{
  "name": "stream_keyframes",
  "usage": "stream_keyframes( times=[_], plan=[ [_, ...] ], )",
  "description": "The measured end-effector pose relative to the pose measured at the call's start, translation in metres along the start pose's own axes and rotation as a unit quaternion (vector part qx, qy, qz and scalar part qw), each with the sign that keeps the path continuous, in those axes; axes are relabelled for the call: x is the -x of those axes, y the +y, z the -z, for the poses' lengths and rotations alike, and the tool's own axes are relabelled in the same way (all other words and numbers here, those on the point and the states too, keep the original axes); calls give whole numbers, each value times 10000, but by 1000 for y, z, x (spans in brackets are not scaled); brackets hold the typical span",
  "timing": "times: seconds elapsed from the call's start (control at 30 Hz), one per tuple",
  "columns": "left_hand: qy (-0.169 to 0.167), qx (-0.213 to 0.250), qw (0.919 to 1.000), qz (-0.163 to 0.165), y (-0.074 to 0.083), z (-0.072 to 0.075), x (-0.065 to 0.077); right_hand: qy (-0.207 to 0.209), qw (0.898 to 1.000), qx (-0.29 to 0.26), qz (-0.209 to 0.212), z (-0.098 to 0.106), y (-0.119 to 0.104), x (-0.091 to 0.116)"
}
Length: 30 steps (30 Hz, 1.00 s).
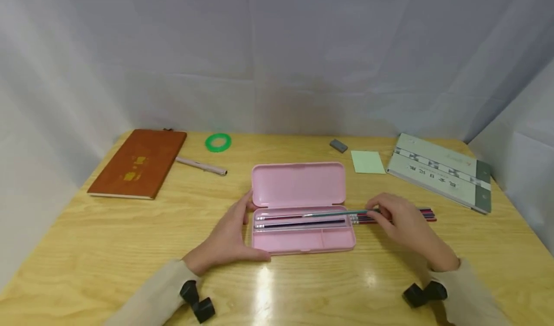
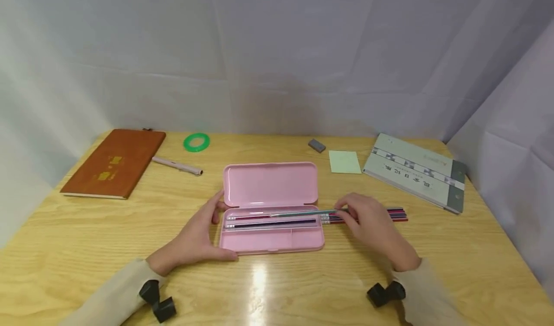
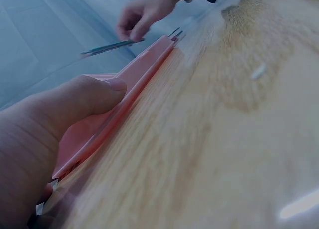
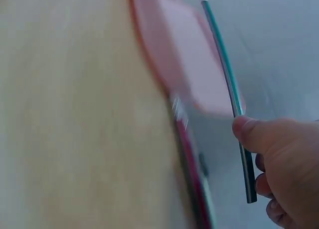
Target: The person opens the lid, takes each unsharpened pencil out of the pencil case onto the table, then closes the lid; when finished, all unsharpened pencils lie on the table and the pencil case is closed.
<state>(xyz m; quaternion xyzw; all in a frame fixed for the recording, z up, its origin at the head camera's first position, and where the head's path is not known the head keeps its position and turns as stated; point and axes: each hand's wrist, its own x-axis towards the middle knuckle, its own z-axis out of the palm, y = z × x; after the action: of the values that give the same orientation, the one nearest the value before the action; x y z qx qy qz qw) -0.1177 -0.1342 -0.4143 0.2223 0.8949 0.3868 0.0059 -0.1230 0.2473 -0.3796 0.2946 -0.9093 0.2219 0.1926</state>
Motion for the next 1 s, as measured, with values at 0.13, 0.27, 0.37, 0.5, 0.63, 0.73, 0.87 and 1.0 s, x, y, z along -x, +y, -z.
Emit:
stream_keyframes(
  times=[0.13, 0.27, 0.37, 0.5, 0.63, 0.73, 0.87, 1.0],
  plan=[
    [40, 49, 10000, -54, -1, 0, -1, 92, 9988, 226, -421, 16, 23, 35],
    [56, 96, 9999, -112, -2, -1, -1, 142, 9963, 327, -783, 31, 38, 64],
    [34, 105, 9999, -118, -2, -2, -1, 109, 9952, 298, -927, 37, 45, 79],
    [1, 85, 9999, -66, -2, -2, -1, -207, 9915, 181, -1271, 37, 50, 86],
    [-13, 35, 10000, -25, -3, -2, -2, -426, 9863, 109, -1590, 35, 54, 80],
    [42, 14, 10000, -52, -3, -1, -1, -395, 9887, 174, -1435, 30, 54, 71],
    [130, -15, 9999, -75, -4, 0, 0, -702, 9879, 401, -1325, 26, 52, 58],
    [91, -1, 9998, -173, -4, -1, -2, -1334, 9774, 421, -1584, 31, 51, 51]
  ],
)
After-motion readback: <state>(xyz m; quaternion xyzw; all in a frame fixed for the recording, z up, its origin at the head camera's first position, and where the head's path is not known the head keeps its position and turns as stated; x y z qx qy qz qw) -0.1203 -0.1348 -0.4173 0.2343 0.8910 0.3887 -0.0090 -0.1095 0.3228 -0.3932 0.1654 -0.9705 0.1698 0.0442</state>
